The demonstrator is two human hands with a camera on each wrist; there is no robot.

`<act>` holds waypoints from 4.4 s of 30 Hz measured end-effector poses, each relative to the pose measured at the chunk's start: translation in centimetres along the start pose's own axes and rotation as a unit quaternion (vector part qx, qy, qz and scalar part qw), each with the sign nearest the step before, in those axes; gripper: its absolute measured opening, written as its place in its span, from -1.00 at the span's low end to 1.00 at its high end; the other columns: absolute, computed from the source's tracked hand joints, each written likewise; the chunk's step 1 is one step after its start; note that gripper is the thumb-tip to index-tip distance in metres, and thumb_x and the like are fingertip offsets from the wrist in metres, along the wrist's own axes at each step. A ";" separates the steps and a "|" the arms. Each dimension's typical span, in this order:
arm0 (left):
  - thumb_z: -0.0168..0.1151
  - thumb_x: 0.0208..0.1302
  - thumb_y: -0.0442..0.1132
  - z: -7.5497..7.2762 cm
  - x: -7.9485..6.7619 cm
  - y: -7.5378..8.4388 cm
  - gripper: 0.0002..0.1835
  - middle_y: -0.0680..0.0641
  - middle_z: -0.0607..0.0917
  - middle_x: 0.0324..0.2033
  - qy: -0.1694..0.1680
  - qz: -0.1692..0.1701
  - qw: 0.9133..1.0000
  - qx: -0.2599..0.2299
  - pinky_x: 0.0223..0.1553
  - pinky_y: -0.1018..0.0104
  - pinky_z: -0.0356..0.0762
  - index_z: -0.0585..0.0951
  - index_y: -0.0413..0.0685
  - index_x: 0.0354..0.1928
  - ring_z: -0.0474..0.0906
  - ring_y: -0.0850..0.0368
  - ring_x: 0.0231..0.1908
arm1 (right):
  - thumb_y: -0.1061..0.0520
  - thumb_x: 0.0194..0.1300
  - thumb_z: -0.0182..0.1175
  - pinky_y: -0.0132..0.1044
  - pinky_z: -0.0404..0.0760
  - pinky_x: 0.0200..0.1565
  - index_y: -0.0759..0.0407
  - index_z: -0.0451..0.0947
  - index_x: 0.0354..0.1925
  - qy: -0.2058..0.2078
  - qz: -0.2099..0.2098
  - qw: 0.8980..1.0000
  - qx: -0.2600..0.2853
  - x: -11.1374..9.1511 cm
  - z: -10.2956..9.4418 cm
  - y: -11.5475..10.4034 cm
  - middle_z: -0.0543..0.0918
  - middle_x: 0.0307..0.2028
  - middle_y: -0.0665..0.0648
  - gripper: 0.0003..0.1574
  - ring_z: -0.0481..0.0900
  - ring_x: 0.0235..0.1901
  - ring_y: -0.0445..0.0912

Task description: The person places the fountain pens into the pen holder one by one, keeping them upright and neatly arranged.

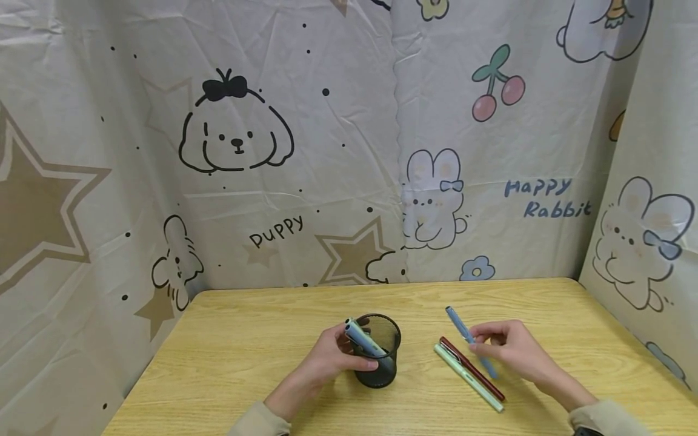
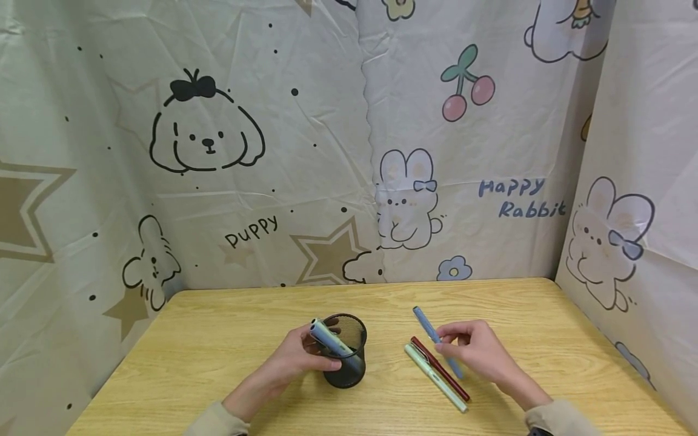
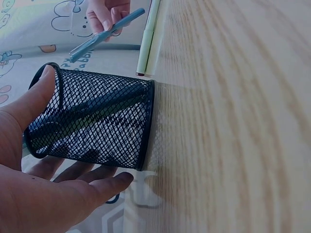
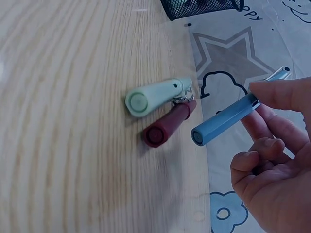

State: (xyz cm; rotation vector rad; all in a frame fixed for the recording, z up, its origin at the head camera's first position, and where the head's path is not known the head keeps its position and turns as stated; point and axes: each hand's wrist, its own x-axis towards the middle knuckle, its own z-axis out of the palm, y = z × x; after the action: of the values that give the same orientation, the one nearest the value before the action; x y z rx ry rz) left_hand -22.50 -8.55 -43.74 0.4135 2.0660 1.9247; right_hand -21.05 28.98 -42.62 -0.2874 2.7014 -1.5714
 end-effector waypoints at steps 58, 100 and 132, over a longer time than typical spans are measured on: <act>0.66 0.05 -0.42 0.1 0.2 -0.2 -0.14 -0.14 0.66 0.14 0.003 -0.005 1.000 0.005 0.25 -0.01 0.54 0.53 -0.11 0.44 0.60 -0.09 0.18 | 0.32 0.26 0.46 -0.40 0.36 -0.56 0.44 0.74 -0.06 0.049 -0.058 0.988 0.135 0.7 5.8 -5.2 0.79 -0.33 0.14 -0.71 0.45 -0.55 -0.22; 0.67 0.06 -0.38 0.0 0.2 0.0 -0.15 -0.18 0.66 0.18 0.004 0.002 1.000 0.013 0.29 -0.07 0.50 0.53 -0.13 0.45 0.59 -0.12 0.20 | 0.29 0.36 0.42 -0.34 0.27 -0.55 0.35 0.76 0.04 0.040 -0.134 0.982 0.126 2.9 7.0 -9.0 0.53 -0.49 0.11 -0.70 0.28 -0.58 -0.18; 0.66 0.08 -0.36 -0.1 0.3 0.0 -0.16 -0.23 0.61 0.28 -0.001 0.003 1.000 0.009 0.33 -0.11 0.47 0.52 -0.14 0.44 0.54 -0.21 0.28 | 0.21 0.20 0.57 -0.38 0.26 -0.47 0.27 0.84 -0.14 0.015 -0.106 0.990 0.086 5.3 9.5 -9.8 0.82 -0.19 0.13 -0.76 0.29 -0.55 -0.18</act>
State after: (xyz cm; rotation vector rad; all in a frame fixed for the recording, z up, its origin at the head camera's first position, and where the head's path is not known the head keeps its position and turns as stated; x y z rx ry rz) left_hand -22.79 -8.49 -43.77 0.4267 2.0849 1.9101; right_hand -23.85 15.27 -38.44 -0.5692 2.6070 -1.8639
